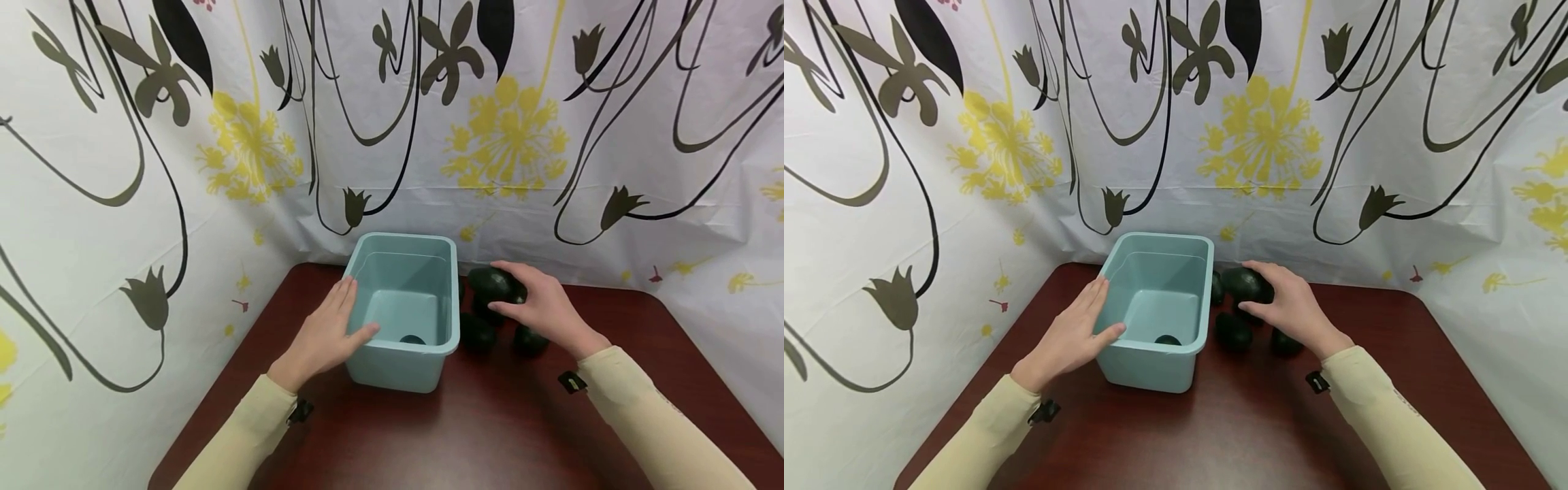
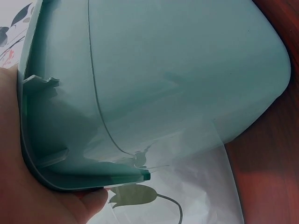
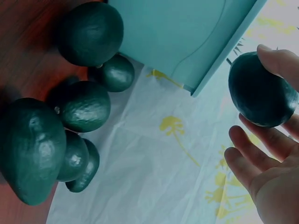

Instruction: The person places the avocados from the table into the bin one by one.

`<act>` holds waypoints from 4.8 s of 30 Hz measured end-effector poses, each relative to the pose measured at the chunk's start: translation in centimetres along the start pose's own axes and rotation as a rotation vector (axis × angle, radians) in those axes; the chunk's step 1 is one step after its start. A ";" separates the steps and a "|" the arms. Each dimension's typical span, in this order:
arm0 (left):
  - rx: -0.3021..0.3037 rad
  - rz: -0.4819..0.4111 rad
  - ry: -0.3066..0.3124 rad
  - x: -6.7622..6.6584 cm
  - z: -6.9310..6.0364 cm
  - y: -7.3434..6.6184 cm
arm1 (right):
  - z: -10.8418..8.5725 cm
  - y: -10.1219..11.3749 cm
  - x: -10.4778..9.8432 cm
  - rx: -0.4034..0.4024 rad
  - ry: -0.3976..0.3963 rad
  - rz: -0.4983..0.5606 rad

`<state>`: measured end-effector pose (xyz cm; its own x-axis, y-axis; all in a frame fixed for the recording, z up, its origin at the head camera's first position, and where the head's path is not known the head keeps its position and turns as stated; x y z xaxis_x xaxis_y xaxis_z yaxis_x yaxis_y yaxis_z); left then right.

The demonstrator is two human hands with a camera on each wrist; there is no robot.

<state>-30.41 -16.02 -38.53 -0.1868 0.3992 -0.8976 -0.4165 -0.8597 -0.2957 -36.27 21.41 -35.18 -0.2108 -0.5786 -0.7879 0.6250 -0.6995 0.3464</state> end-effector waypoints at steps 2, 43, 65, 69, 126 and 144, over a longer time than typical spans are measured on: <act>0.004 -0.001 -0.003 0.0 0.0 0.0 | 0.1 0.3 -0.2 -0.015 -0.010 -0.004; 0.017 0.017 -0.020 -0.2 0.0 -0.1 | 4.7 3.7 1.8 0.046 0.031 0.408; 0.004 0.012 0.016 0.1 0.0 0.0 | 6.8 6.0 5.5 -0.032 0.128 0.388; 0.004 0.015 0.013 0.1 0.1 0.0 | 6.9 6.5 5.8 -0.046 0.142 0.380; -0.006 0.013 0.006 0.1 0.1 0.0 | 7.4 5.7 5.3 -0.113 0.206 0.321; 0.018 0.013 -0.023 -0.3 0.1 -0.1 | 7.3 0.5 3.5 0.041 0.127 0.348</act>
<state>-30.44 -16.03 -38.20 -0.2125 0.3956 -0.8935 -0.4298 -0.8590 -0.2781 -42.16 15.97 -34.02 0.1054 -0.7301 -0.6751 0.6117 -0.4877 0.6229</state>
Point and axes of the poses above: each hand's wrist, its own z-axis towards the middle knuckle, its own x-axis out of the palm, y = z × x, the point moved 6 cm from there along z, towards the middle knuckle, and after that the axes turned 1 degree about -x, right-handed, at the moved point
